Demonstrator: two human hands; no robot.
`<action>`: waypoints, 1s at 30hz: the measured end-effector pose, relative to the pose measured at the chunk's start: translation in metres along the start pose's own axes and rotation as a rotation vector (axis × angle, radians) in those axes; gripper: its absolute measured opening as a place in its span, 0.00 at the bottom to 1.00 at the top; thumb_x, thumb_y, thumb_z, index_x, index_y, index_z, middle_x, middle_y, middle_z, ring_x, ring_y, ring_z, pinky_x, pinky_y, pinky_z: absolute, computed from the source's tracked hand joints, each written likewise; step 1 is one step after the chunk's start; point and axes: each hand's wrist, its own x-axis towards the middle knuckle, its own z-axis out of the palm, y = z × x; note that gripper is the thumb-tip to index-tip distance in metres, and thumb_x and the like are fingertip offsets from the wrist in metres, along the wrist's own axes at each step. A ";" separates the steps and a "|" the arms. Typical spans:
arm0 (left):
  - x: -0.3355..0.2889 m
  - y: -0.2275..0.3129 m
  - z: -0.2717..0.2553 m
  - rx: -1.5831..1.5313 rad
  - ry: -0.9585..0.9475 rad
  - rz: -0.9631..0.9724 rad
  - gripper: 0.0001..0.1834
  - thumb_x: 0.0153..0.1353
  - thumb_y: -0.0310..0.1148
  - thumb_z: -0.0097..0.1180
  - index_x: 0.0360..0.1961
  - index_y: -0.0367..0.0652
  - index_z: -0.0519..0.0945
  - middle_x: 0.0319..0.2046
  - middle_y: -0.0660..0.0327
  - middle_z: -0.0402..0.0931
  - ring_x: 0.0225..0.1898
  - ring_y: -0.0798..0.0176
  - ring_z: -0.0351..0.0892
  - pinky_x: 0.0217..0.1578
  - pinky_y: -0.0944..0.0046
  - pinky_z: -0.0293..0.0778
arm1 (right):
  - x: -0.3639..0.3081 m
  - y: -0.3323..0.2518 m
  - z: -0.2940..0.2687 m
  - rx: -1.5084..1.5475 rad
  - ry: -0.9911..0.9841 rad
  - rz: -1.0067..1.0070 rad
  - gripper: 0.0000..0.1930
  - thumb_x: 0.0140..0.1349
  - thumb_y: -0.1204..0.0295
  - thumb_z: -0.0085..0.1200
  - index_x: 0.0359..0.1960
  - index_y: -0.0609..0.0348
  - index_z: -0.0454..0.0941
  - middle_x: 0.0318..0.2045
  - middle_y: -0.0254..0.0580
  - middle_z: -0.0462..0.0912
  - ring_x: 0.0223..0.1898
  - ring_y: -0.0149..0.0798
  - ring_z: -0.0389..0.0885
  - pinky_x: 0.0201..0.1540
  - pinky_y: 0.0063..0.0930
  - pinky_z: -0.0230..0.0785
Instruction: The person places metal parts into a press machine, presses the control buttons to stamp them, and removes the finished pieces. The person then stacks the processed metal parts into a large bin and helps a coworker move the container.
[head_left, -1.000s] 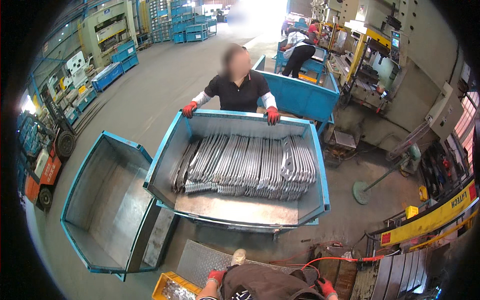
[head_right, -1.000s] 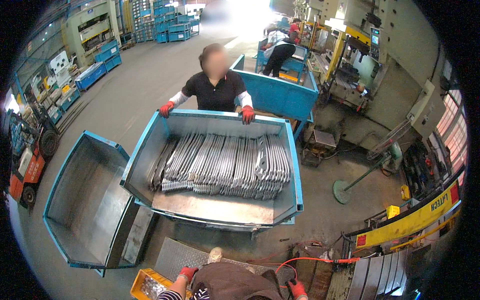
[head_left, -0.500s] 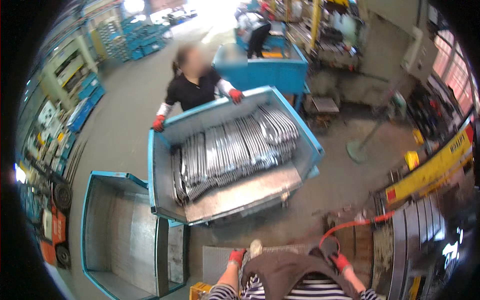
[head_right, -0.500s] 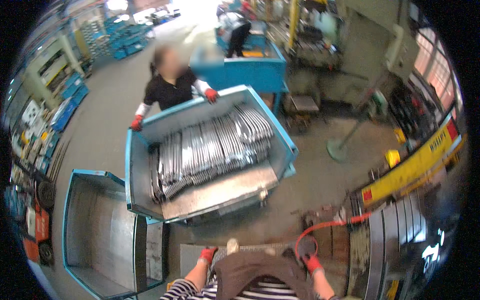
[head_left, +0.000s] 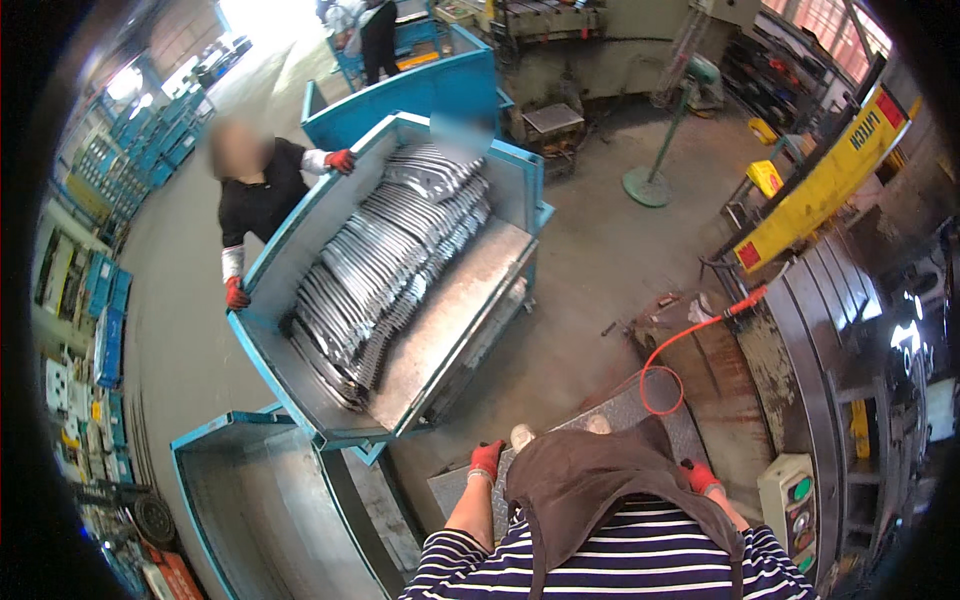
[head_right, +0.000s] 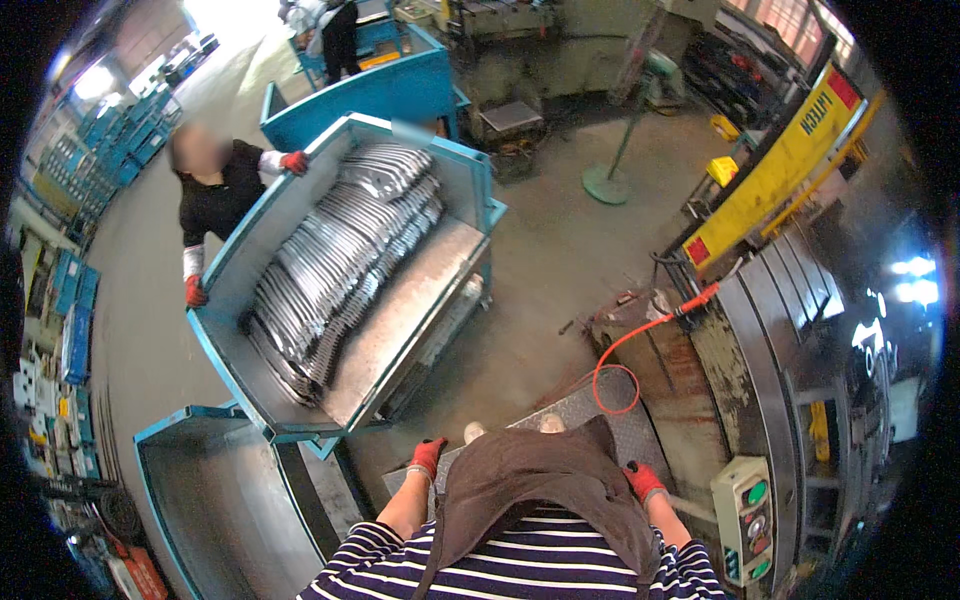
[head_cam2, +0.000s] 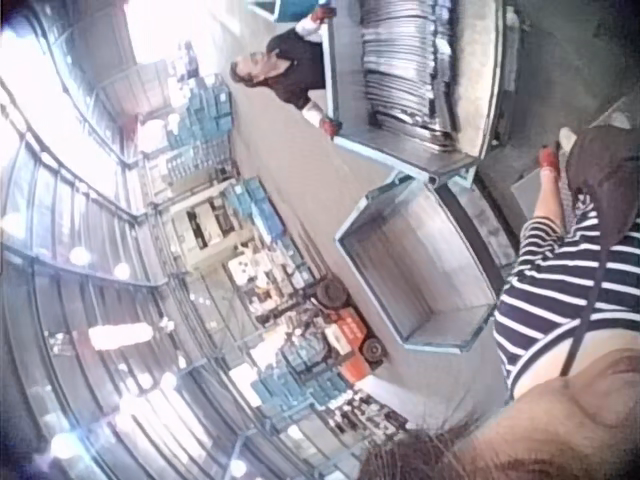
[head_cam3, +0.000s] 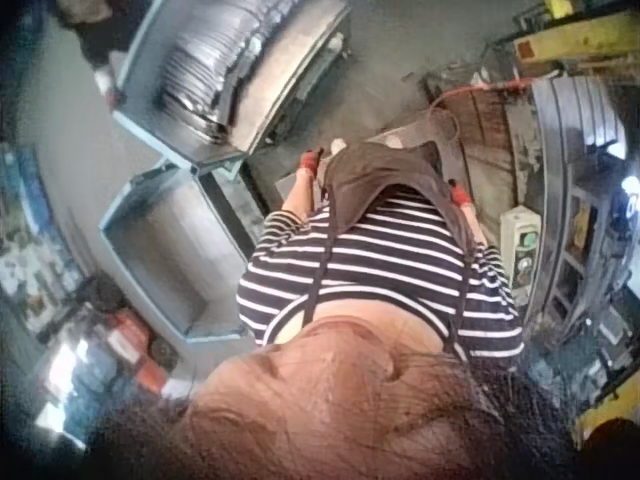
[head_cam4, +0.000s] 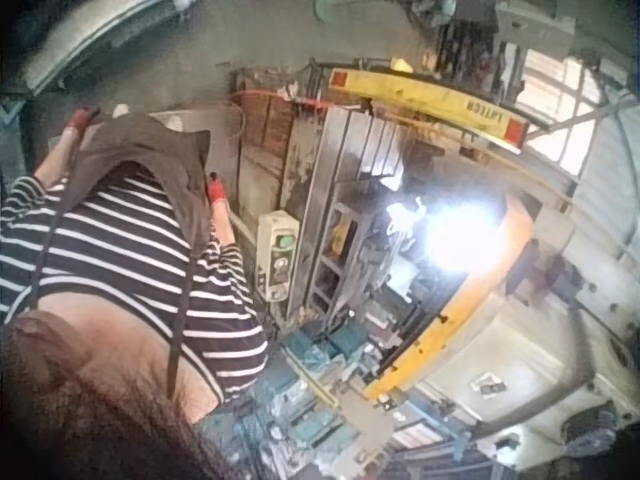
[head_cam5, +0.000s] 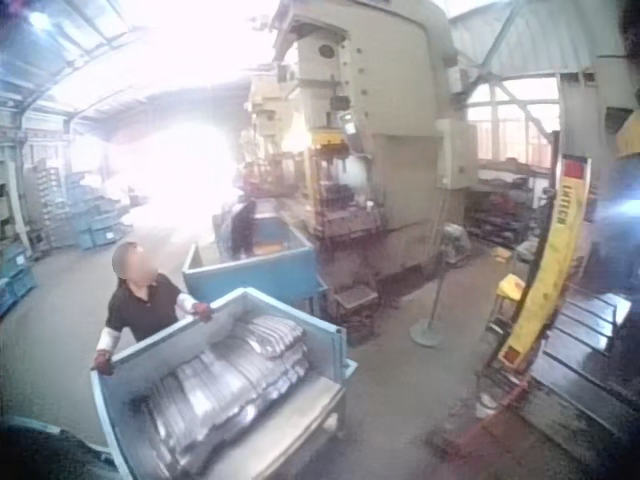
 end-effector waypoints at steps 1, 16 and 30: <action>0.003 -0.003 0.006 -0.002 -0.037 -0.022 0.31 0.47 0.49 0.65 0.41 0.29 0.79 0.36 0.50 0.80 0.35 0.57 0.76 0.40 0.58 0.70 | -0.002 0.016 0.005 0.003 -0.004 -0.011 0.31 0.56 0.51 0.57 0.54 0.63 0.73 0.49 0.60 0.77 0.54 0.55 0.75 0.55 0.40 0.68; 0.002 0.011 0.040 0.179 -0.149 0.147 0.32 0.49 0.48 0.61 0.44 0.26 0.77 0.46 0.36 0.76 0.51 0.43 0.75 0.50 0.55 0.69 | -0.053 0.113 0.044 0.022 0.007 -0.013 0.25 0.58 0.56 0.55 0.51 0.63 0.75 0.48 0.59 0.78 0.52 0.56 0.75 0.54 0.40 0.68; -0.138 -0.051 0.145 0.258 -0.205 0.163 0.30 0.51 0.50 0.61 0.41 0.30 0.80 0.42 0.46 0.81 0.42 0.53 0.79 0.45 0.57 0.71 | -0.040 0.217 -0.006 0.161 0.073 -0.174 0.20 0.62 0.60 0.51 0.48 0.65 0.76 0.46 0.59 0.80 0.47 0.56 0.78 0.48 0.41 0.69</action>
